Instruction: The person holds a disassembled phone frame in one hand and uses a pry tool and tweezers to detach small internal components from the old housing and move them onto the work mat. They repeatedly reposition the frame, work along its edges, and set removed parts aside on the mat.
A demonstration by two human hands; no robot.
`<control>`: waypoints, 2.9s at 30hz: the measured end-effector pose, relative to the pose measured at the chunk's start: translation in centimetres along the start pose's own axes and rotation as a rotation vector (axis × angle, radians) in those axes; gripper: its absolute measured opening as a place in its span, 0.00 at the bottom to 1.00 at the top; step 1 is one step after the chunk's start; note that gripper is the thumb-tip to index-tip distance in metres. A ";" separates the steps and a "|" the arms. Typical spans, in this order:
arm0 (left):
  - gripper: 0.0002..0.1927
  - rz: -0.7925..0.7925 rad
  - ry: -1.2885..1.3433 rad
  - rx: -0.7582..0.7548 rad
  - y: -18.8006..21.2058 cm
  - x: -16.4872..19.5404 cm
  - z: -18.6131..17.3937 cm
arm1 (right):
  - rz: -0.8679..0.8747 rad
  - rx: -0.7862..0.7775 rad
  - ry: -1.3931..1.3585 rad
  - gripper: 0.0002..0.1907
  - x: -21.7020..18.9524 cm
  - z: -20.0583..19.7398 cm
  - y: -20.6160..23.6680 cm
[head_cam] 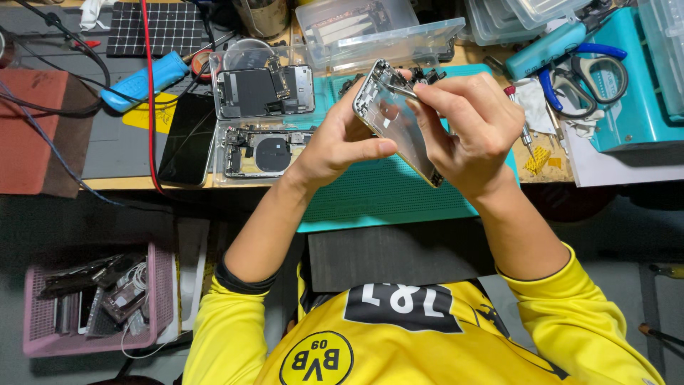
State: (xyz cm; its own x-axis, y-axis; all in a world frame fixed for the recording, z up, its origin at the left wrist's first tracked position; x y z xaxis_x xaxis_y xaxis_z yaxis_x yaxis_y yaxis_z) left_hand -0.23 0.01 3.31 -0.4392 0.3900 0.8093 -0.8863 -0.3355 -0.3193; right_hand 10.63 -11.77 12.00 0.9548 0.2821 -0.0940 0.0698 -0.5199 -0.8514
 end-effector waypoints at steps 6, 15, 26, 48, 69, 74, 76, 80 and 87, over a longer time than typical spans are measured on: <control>0.41 0.034 -0.039 -0.016 -0.1 0.2 0.1 | 0.004 0.000 0.006 0.13 0.0 0.0 0.0; 0.41 0.015 -0.028 -0.010 -0.1 0.3 0.2 | 0.019 0.009 -0.003 0.13 0.0 -0.1 -0.1; 0.41 0.017 0.003 -0.015 -0.1 0.2 0.3 | -0.017 -0.001 0.020 0.15 0.0 0.1 0.0; 0.42 -0.002 0.057 -0.039 0.1 0.2 0.6 | -0.001 -0.015 -0.012 0.14 0.2 0.1 0.1; 0.44 -0.068 0.020 -0.096 0.6 0.9 0.2 | -0.116 0.010 0.091 0.15 -0.8 -1.0 -0.1; 0.44 -0.088 0.031 -0.098 0.7 0.6 0.1 | -0.107 0.002 0.087 0.16 -0.8 -1.0 -0.2; 0.45 -0.096 0.031 -0.094 0.6 0.4 0.0 | -0.121 0.013 0.101 0.16 -1.0 -1.2 -0.3; 0.44 -0.085 0.039 -0.109 0.7 0.2 -0.3 | -0.130 0.018 0.104 0.16 -1.1 -1.2 -0.5; 0.40 -0.147 0.090 -0.039 1.8 -1.0 -1.9 | -0.143 0.015 0.118 0.16 -1.4 -1.3 -1.0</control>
State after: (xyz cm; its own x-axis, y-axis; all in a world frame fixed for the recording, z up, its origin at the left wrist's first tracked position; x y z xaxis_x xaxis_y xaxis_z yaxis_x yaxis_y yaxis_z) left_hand -1.66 0.68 0.97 -0.3141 0.5080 0.8020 -0.9463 -0.2360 -0.2211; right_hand 9.57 -12.73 13.68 0.9628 0.2552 0.0886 0.2034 -0.4692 -0.8593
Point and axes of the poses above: each hand's wrist, its own y-axis away from the middle knuckle, its own z-axis out of the palm, x = y × z, the point moved 7 cm from there along -y, towards the middle knuckle, and after that the axes turned 7 degrees about y, right-handed, at the moved point
